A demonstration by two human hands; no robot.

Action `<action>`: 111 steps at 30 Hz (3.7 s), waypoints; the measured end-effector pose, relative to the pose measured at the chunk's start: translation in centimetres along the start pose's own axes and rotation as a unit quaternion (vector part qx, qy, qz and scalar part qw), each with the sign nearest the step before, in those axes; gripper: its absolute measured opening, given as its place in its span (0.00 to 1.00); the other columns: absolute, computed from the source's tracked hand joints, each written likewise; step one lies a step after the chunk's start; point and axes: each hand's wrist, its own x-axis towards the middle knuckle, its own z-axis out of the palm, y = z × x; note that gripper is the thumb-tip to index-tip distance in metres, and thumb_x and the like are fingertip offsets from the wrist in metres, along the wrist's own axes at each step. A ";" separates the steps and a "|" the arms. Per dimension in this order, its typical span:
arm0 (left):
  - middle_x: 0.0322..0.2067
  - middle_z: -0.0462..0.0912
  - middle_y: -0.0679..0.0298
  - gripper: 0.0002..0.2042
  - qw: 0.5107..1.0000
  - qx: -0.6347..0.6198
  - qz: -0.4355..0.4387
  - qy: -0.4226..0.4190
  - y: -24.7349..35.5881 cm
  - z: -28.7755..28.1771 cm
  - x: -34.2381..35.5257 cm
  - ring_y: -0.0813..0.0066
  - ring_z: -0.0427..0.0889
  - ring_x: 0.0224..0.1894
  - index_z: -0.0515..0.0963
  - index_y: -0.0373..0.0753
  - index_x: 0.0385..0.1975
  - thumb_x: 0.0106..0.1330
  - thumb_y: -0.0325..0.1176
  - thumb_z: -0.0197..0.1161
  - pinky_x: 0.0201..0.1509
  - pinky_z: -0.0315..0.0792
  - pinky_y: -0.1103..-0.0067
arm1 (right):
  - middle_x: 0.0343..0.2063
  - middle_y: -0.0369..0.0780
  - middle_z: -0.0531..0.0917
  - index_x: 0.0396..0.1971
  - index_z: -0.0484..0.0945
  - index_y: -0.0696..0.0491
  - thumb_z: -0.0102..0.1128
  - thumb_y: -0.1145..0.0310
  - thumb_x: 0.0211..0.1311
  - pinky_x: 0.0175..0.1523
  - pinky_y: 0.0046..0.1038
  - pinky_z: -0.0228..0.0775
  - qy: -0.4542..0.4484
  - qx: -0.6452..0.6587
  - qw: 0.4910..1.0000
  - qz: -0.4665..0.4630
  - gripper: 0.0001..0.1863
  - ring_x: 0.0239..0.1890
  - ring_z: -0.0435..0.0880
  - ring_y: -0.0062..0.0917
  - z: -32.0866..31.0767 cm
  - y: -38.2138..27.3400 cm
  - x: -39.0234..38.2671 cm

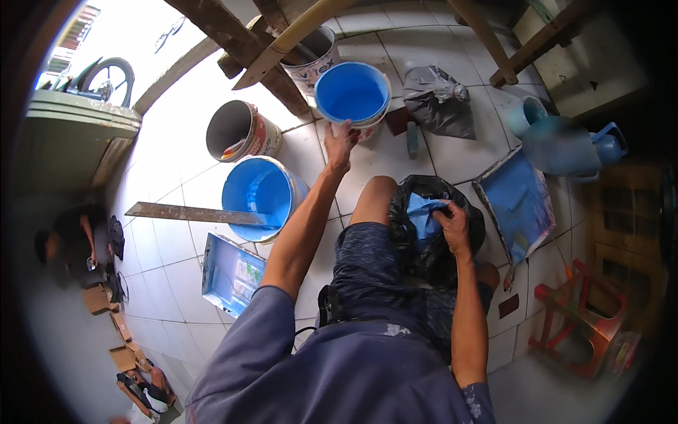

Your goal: The person prepares painting supplies by organizing rollers, brushes, and a paint tray on the floor. The person then opens a black plastic bag containing various items, retrieves a blue plastic bag of paint, and holds it over a bucket.

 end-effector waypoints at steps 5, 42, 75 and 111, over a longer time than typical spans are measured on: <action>0.47 0.72 0.50 0.28 0.993 0.097 -0.065 -0.029 0.8 2.3 -1.5 0.61 0.79 0.41 0.56 0.42 0.57 0.63 0.48 0.58 0.44 0.72 0.70 | 0.27 0.31 0.80 0.39 0.79 0.58 0.60 0.78 0.53 0.37 0.17 0.67 0.003 0.016 1.000 0.008 0.11 0.30 0.74 0.12 -0.2 0.1 -0.1; 0.35 0.73 0.60 0.18 0.993 0.030 -0.055 0.101 6.3 -20.6 -17.6 0.59 0.82 0.31 0.59 0.43 0.49 0.60 0.24 0.54 0.37 0.82 0.67 | 0.29 0.30 0.80 0.36 0.79 0.56 0.60 0.77 0.56 0.41 0.17 0.65 0.011 0.077 0.997 0.012 0.08 0.32 0.74 0.12 0.0 0.8 -0.6; 0.39 0.78 0.35 0.29 0.669 0.641 -0.362 0.106 -4.0 -31.0 -36.0 0.40 0.77 0.46 0.78 0.22 0.36 0.57 0.50 0.53 0.52 0.70 0.62 | 0.34 0.32 0.80 0.40 0.78 0.57 0.60 0.75 0.57 0.47 0.19 0.65 -0.005 0.128 0.991 0.043 0.10 0.36 0.75 0.16 -0.6 2.5 0.4; 0.42 0.74 0.49 0.22 0.801 0.472 0.257 -0.263 0.9 -0.8 -19.2 0.51 0.75 0.45 0.71 0.33 0.49 0.60 0.40 0.62 0.48 0.69 0.65 | 0.25 0.31 0.79 0.35 0.80 0.60 0.61 0.77 0.54 0.36 0.16 0.65 0.073 0.098 0.992 0.032 0.08 0.29 0.74 0.13 0.2 0.2 1.0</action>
